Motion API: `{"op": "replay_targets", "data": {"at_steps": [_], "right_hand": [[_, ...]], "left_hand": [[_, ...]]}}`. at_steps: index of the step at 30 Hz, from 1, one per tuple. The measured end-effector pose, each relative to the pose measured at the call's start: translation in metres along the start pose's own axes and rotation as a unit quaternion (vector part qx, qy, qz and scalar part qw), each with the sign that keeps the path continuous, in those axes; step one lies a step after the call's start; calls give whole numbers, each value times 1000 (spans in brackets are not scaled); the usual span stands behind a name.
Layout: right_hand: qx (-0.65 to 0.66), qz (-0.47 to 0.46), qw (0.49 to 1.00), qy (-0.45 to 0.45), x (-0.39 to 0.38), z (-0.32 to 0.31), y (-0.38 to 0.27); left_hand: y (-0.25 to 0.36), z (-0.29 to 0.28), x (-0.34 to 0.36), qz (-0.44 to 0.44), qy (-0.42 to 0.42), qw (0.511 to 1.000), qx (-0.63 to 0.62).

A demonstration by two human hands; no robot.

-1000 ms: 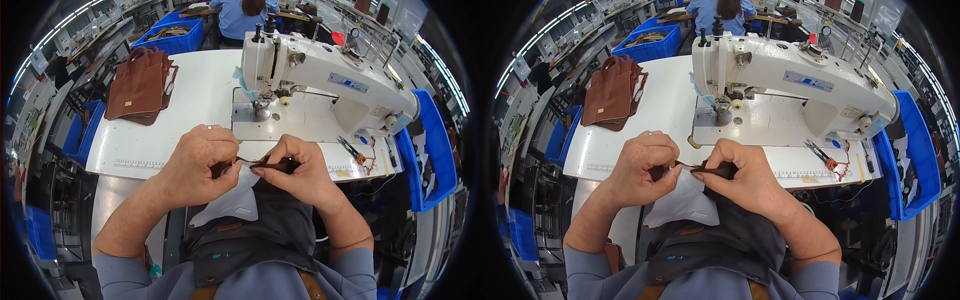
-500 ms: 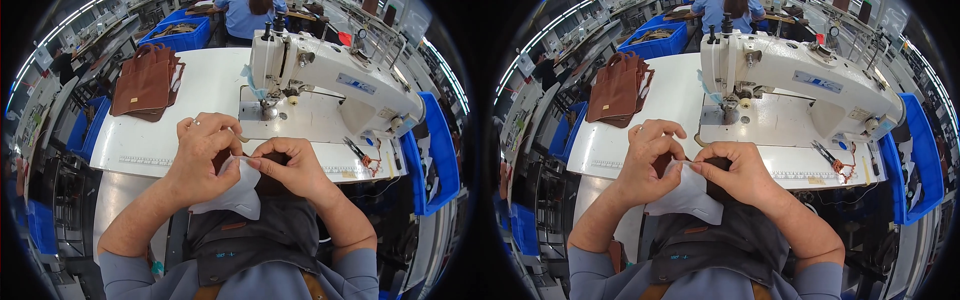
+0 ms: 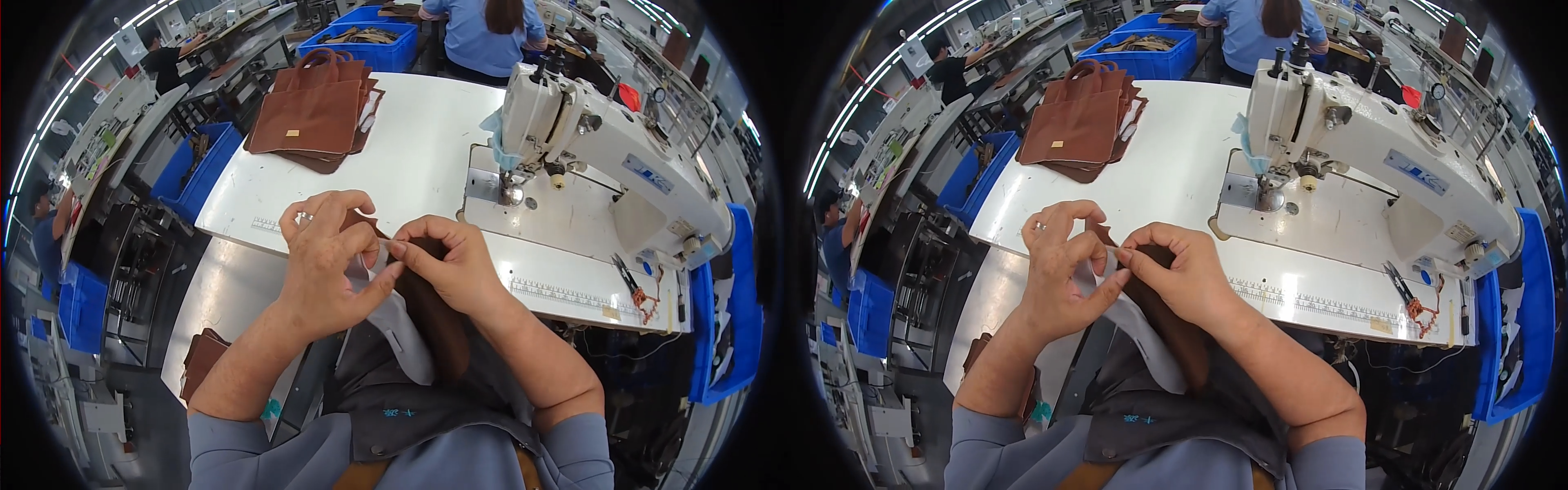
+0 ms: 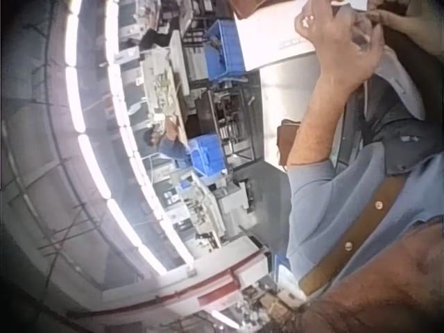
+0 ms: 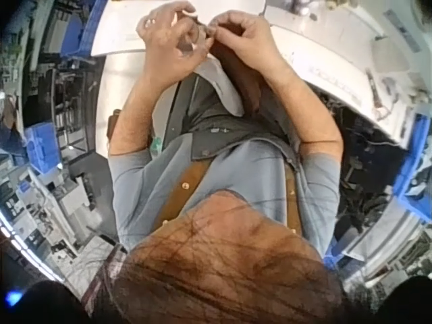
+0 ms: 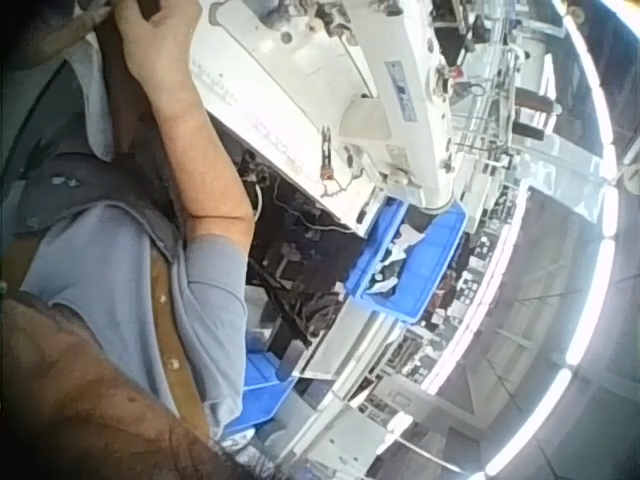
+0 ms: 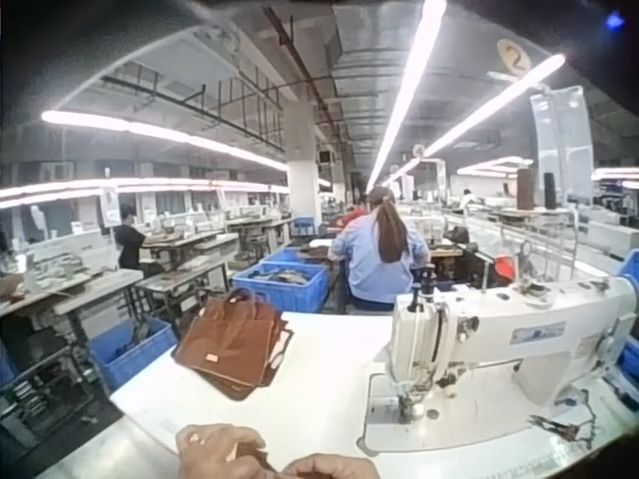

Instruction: Sewing and inspecting leather bags at a sewing station.

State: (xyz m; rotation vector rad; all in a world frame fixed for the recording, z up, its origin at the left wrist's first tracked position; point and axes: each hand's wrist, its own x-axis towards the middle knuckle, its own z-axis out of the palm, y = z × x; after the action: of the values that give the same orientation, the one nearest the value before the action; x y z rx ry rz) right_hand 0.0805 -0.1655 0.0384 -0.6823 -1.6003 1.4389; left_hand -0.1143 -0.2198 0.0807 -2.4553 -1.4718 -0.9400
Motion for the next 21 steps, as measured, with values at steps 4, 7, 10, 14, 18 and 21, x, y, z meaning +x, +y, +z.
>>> {"op": "replay_targets", "data": {"at_steps": [4,7,10,14,18,21], "right_hand": [[-310,-187,932,-16,-6,-8,-31],[-361,-187,913,-30,-10,-20,-45],[-378,-185,907,-16,-15,-33,-52],[-394,-167,904,-8,-23,-42,-53],[-387,-168,907,2,-25,-46,-50],[-417,-191,889,-3,-22,-47,-47]], "left_hand": [[-4,6,-2,-6,12,998,-61],[2,17,4,-79,-2,980,-185],[1,25,7,-51,-35,983,-170],[7,39,6,-58,-11,980,-188],[11,46,7,-59,34,974,-217],[23,53,2,-80,124,978,-149]]}}
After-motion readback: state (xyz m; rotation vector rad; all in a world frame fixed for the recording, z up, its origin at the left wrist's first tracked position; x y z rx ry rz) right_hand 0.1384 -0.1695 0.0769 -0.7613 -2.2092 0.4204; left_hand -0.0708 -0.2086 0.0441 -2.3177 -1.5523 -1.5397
